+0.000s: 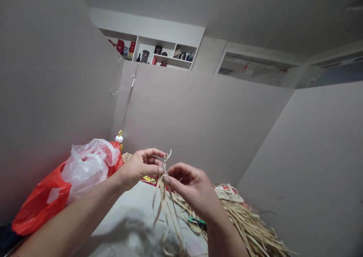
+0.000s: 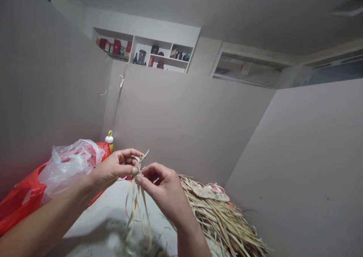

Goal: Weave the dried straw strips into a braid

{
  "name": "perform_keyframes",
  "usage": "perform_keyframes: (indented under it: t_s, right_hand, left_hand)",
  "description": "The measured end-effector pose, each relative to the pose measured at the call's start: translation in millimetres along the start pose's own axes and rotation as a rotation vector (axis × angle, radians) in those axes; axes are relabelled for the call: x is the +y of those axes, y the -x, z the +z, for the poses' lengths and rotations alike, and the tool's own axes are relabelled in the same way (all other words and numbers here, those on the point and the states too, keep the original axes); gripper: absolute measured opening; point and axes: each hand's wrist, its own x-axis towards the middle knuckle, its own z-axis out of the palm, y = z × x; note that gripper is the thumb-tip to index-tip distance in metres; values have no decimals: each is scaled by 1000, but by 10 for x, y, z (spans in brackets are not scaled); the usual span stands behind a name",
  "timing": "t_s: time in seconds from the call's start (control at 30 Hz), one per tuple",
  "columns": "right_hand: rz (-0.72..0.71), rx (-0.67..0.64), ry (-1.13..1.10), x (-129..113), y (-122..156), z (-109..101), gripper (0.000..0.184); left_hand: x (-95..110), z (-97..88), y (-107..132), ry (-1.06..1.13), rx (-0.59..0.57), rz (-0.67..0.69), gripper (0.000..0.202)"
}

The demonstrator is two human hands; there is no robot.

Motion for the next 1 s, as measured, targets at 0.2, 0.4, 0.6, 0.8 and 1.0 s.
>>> perform_keyframes:
  t_s: [0.2, 0.4, 0.6, 0.8, 1.0]
  right_hand:
    - [-38, -49, 75, 34, 32, 11, 24]
    - [-5, -63, 39, 33, 20, -86, 25]
    - [-51, 48, 39, 41, 36, -133, 21]
    - [-93, 143, 94, 119, -4, -157, 20]
    - [-38, 150, 281, 441, -183, -321, 13]
  left_hand:
    - [17, 34, 1, -82, 34, -40, 34]
    - [1, -2, -17, -92, 6, -64, 34]
    - [-46, 8, -44, -110, -113, -160, 21]
    - [-164, 83, -49, -61, -211, -292, 14]
    - [-198, 126, -49, 8, -244, -347, 15]
